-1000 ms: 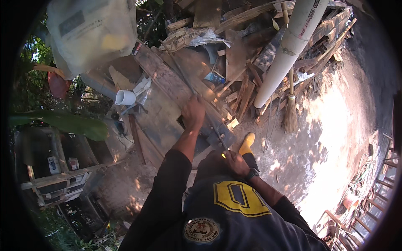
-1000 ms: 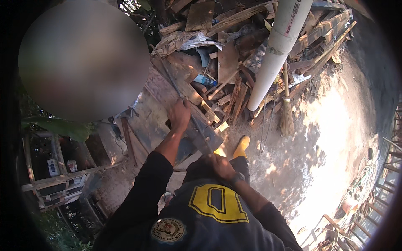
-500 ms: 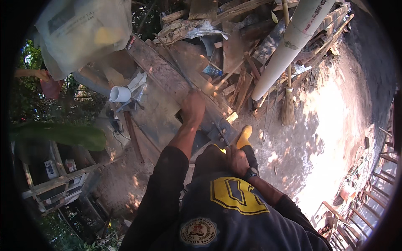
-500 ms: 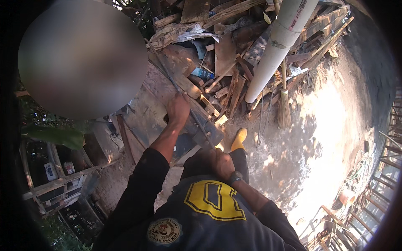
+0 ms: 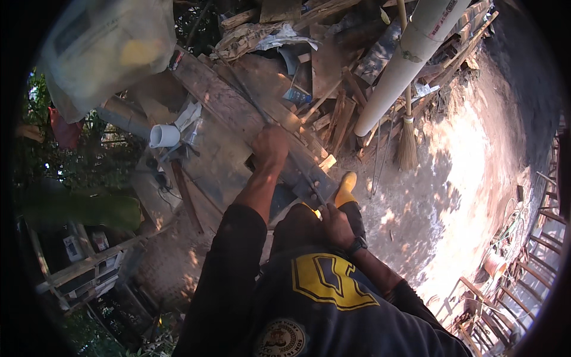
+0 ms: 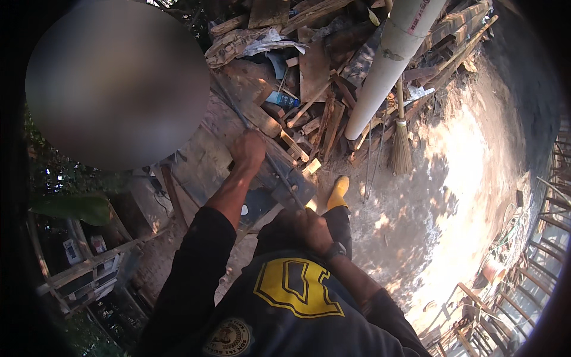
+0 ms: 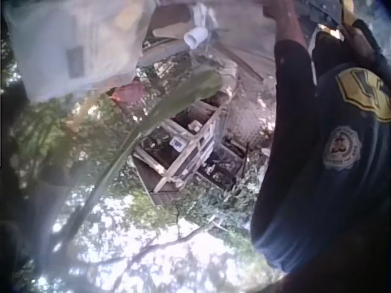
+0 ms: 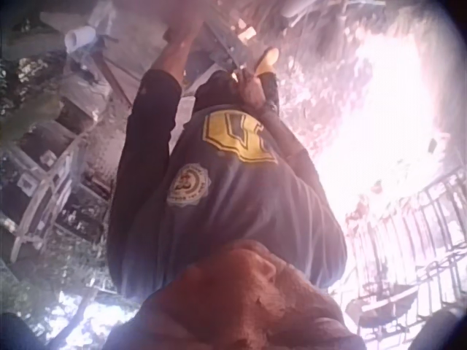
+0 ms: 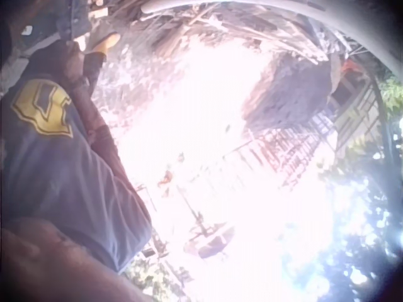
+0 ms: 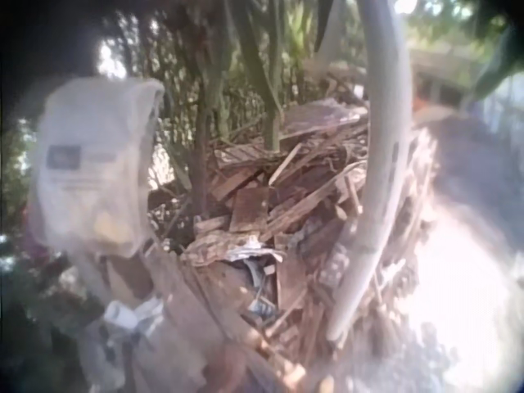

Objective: The person uses a power grinder to cut a rebar rod on a concrete floor, then picks up the cut rebar and a piece of wood and moves to a workbench area.

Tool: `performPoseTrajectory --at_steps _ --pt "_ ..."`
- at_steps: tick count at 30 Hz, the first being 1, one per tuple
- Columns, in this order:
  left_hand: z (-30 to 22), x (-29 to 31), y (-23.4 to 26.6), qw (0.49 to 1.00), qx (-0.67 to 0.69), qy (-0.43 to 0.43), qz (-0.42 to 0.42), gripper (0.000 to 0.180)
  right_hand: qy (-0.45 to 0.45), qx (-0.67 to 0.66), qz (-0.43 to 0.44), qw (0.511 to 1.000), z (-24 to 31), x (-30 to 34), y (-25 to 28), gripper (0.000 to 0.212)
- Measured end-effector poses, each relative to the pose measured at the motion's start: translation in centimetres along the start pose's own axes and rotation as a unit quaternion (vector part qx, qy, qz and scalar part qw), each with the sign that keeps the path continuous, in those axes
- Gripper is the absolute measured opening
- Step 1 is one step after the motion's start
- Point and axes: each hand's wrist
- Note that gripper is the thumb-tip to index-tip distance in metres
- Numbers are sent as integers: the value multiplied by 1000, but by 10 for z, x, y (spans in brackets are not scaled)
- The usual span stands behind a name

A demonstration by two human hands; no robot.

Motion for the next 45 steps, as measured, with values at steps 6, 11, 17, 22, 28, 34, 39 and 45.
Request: performPoseTrajectory --at_steps 6,11,17,22,28,34,39,45 --pt "-5 -5 28 997 46 13 64 41 -186 -622 126 750 -85 17 -12 33" --pt "14 -5 9 995 81 28 59 42 -292 -492 225 789 -26 -11 31 45" --pt "6 -4 5 994 101 19 40 39 -236 -403 222 856 -26 -8 27 42" --pt "18 -2 -1 997 62 -37 36 37 -257 -363 220 868 -3 -11 43 44" --pt "7 33 21 984 153 94 17 41 -191 -513 250 799 -66 -8 42 57" --pt "54 189 -37 913 352 103 -176 43 -212 -449 393 774 -68 -38 47 48" --pt "38 369 -147 900 321 258 -140 34 -248 -448 414 753 -50 -43 41 34" --pt "-68 541 -243 797 367 479 24 44 -255 -503 481 671 -74 -55 36 25"
Point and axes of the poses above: each hand's wrist, its own x-axis away from the middle knuckle, its own y-axis out of the back of the hand, z = x × y, and after that the axes turned 5 degrees about -y, right-handed
